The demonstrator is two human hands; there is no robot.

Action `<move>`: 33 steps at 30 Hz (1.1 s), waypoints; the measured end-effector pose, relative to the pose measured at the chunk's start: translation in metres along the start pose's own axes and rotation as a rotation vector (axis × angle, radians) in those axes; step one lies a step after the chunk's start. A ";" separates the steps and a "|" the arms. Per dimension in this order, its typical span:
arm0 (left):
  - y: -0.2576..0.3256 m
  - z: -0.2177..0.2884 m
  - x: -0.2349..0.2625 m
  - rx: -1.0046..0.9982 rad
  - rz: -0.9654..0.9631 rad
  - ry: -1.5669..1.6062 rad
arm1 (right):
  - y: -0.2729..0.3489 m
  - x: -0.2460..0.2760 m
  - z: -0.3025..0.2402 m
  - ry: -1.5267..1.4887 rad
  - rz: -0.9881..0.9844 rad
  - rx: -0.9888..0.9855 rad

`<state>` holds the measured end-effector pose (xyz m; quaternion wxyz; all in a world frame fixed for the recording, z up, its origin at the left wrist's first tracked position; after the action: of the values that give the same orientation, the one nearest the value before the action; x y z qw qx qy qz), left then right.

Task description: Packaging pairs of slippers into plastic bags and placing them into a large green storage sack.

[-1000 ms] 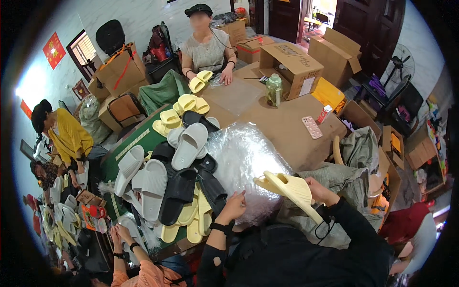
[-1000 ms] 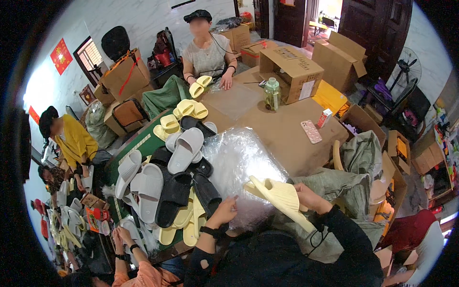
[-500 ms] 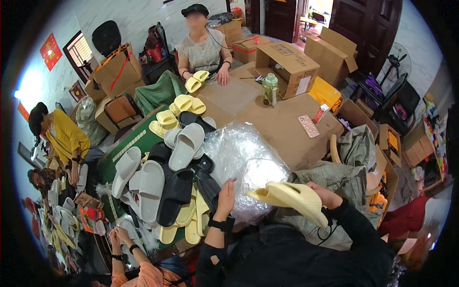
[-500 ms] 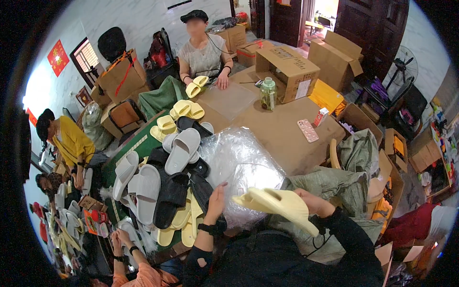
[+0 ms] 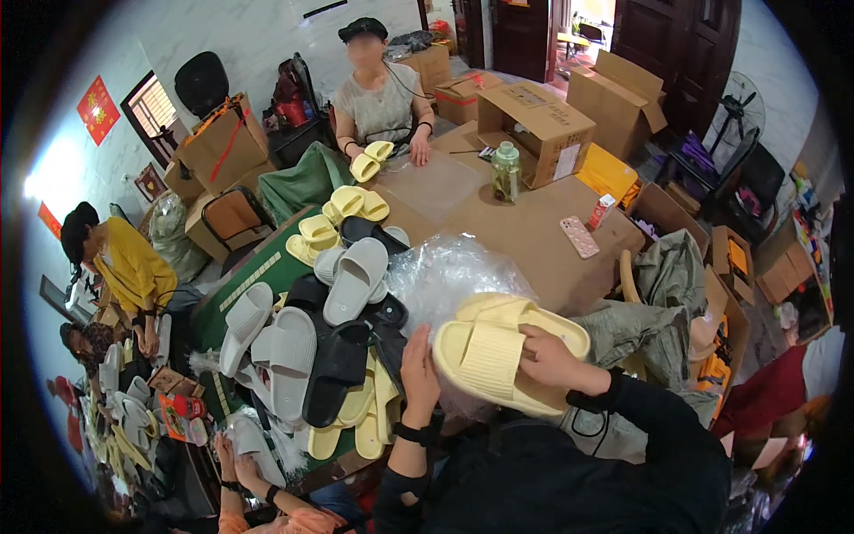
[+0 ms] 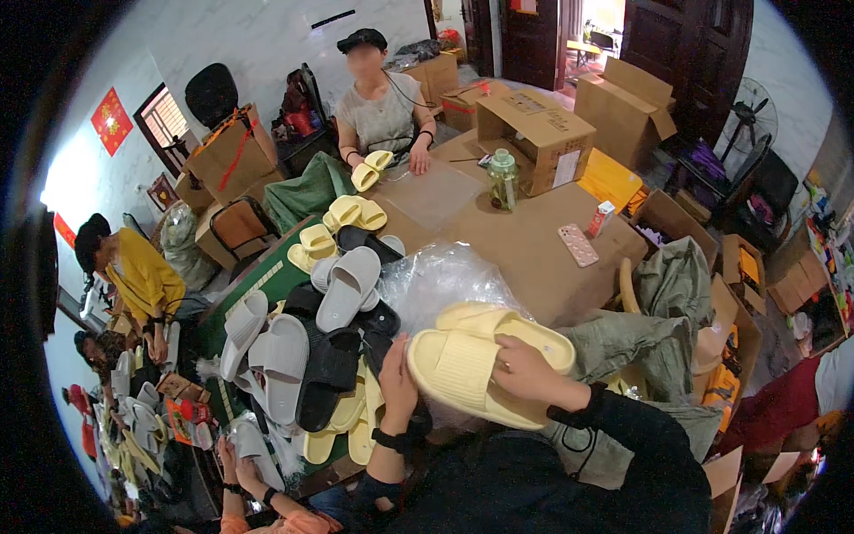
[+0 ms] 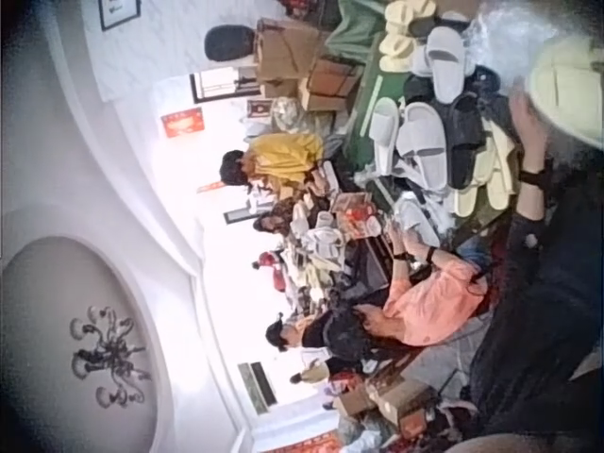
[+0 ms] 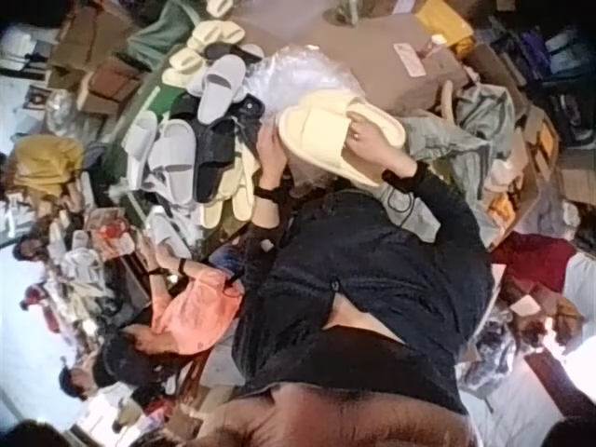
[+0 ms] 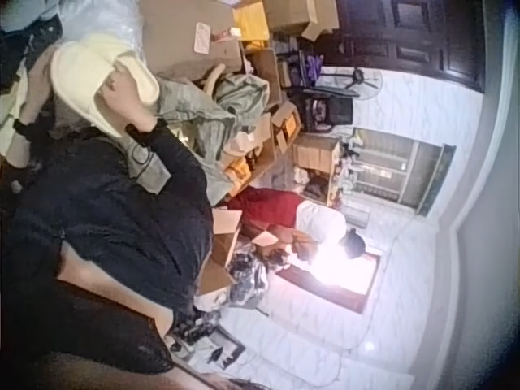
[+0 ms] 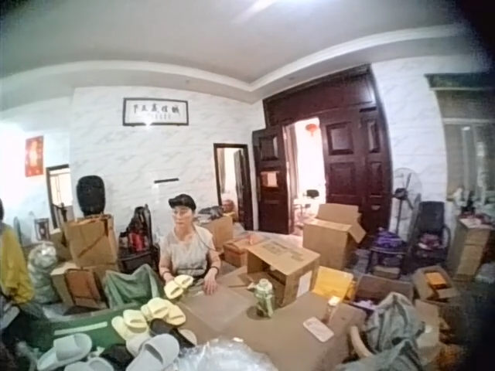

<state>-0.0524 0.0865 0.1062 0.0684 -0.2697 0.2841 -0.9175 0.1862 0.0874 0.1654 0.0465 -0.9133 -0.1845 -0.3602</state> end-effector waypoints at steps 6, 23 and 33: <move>0.010 0.018 -0.020 -0.018 -0.093 -0.057 | 0.003 -0.010 0.033 0.225 0.175 0.111; 0.020 0.047 -0.058 -0.334 -0.480 -0.298 | -0.008 -0.038 0.041 0.477 0.335 0.156; 0.023 0.057 -0.061 -0.342 -0.544 -0.194 | -0.050 -0.067 0.069 0.146 0.375 0.230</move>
<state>0.0292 0.0570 0.1047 -0.1987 -0.4293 0.3435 -0.8113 0.1667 0.1286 0.0665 0.2296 -0.8919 -0.0476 -0.3868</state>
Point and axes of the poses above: each hand's wrist, its own y-axis away from the middle knuckle, its own x-axis out of the back of the hand, z = x × y, the point moved 3 cm from there along -y, towards the middle knuckle, and after that the axes turned 13 degrees about -x, right-handed, at the moved point
